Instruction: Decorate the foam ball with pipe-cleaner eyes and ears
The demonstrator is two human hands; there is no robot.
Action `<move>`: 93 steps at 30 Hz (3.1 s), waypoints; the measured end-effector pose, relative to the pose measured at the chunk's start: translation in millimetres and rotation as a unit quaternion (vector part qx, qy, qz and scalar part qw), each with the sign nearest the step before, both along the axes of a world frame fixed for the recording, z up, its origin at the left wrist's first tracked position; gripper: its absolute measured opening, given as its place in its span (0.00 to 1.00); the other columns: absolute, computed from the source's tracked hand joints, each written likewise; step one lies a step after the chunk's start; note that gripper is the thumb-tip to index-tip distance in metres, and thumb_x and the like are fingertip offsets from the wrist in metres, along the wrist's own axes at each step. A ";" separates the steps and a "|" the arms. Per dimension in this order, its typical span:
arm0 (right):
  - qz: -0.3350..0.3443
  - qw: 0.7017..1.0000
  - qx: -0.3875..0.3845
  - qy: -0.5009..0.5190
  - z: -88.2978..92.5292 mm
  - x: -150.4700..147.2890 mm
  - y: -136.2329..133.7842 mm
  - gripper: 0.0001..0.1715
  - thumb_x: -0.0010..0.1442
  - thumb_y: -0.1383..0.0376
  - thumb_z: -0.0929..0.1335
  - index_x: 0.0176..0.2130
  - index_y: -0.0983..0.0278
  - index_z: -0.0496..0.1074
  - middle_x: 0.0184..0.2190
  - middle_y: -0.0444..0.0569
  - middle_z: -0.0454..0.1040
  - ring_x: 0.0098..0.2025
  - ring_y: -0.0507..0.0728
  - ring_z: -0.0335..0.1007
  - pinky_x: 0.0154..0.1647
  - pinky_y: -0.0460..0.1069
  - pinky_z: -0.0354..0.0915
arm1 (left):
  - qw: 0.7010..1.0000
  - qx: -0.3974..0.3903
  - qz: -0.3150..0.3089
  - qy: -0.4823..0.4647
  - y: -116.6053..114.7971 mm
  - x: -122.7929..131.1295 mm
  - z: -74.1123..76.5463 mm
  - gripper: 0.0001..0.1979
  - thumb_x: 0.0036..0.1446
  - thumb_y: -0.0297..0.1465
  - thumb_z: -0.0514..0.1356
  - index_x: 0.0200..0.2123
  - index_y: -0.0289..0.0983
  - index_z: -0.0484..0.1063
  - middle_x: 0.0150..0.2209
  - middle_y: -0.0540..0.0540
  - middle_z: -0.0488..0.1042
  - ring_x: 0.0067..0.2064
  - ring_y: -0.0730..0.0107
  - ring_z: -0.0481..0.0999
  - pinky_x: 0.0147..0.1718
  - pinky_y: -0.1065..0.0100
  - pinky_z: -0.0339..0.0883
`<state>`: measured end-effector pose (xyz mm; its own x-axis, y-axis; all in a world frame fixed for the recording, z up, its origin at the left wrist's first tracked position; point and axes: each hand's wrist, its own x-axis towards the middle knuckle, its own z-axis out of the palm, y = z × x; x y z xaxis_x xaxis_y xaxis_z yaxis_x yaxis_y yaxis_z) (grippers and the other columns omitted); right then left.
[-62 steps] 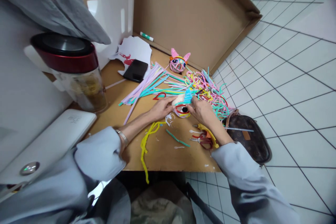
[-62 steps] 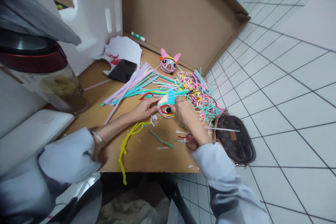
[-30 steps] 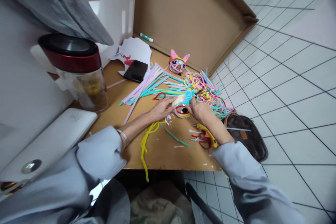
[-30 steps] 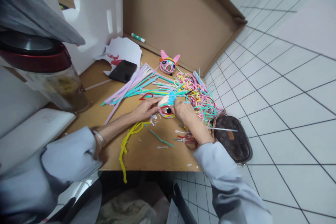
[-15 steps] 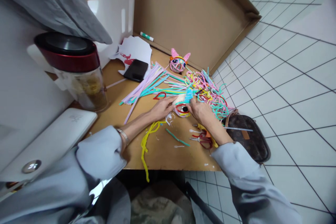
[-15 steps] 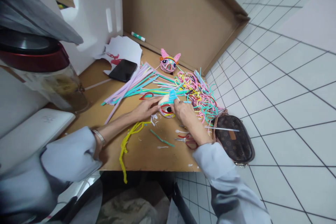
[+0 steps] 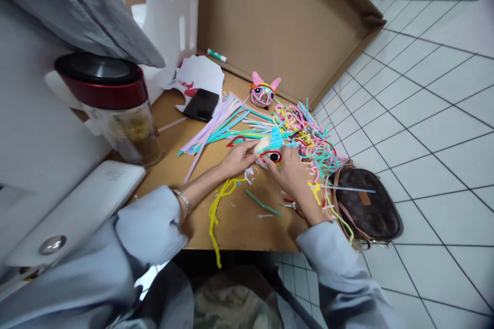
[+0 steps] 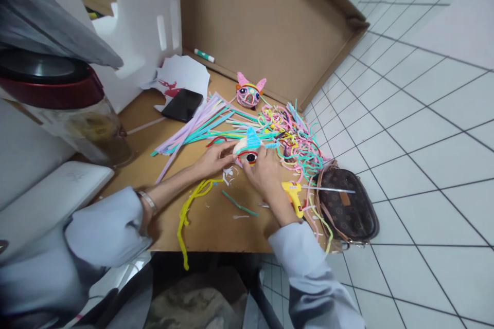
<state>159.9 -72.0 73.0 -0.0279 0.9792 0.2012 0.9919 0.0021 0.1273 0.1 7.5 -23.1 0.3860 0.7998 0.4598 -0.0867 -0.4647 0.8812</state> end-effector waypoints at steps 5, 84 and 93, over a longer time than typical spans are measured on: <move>-0.006 0.989 0.119 0.084 -35.7 1.8 -1.9 0.37 0.63 0.52 0.66 0.59 0.76 0.62 0.49 0.68 0.71 0.53 0.70 0.68 0.50 0.59 0.67 | 0.999 -0.010 0.007 0.034 -1.6 -1.4 -1.7 0.28 0.59 0.39 0.62 0.61 0.36 0.72 0.56 0.37 0.78 0.54 0.52 0.78 0.55 0.52 0.71; 0.017 0.932 0.225 0.283 -57.5 -4.6 13.1 0.39 0.60 0.53 0.65 0.64 0.71 0.61 0.54 0.64 0.68 0.59 0.67 0.62 0.61 0.62 0.61 | 0.975 -0.182 -0.022 -0.122 6.0 7.7 -2.5 0.29 0.47 0.47 0.73 0.47 0.36 0.71 0.46 0.41 0.77 0.46 0.61 0.77 0.48 0.59 0.72; 0.069 0.904 0.220 0.361 -61.1 8.4 14.7 0.32 0.63 0.59 0.61 0.64 0.63 0.66 0.51 0.57 0.67 0.57 0.64 0.63 0.62 0.64 0.61 | 0.975 -0.135 0.125 -0.121 5.8 7.1 3.4 0.18 0.43 0.37 0.74 0.34 0.36 0.72 0.32 0.50 0.74 0.33 0.72 0.72 0.34 0.70 0.68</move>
<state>168.3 -57.3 11.9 0.1498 0.7975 0.5844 0.8111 0.2388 -0.5339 7.3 13.2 -19.6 0.0688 0.9595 0.2732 -0.2211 -0.2524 0.9420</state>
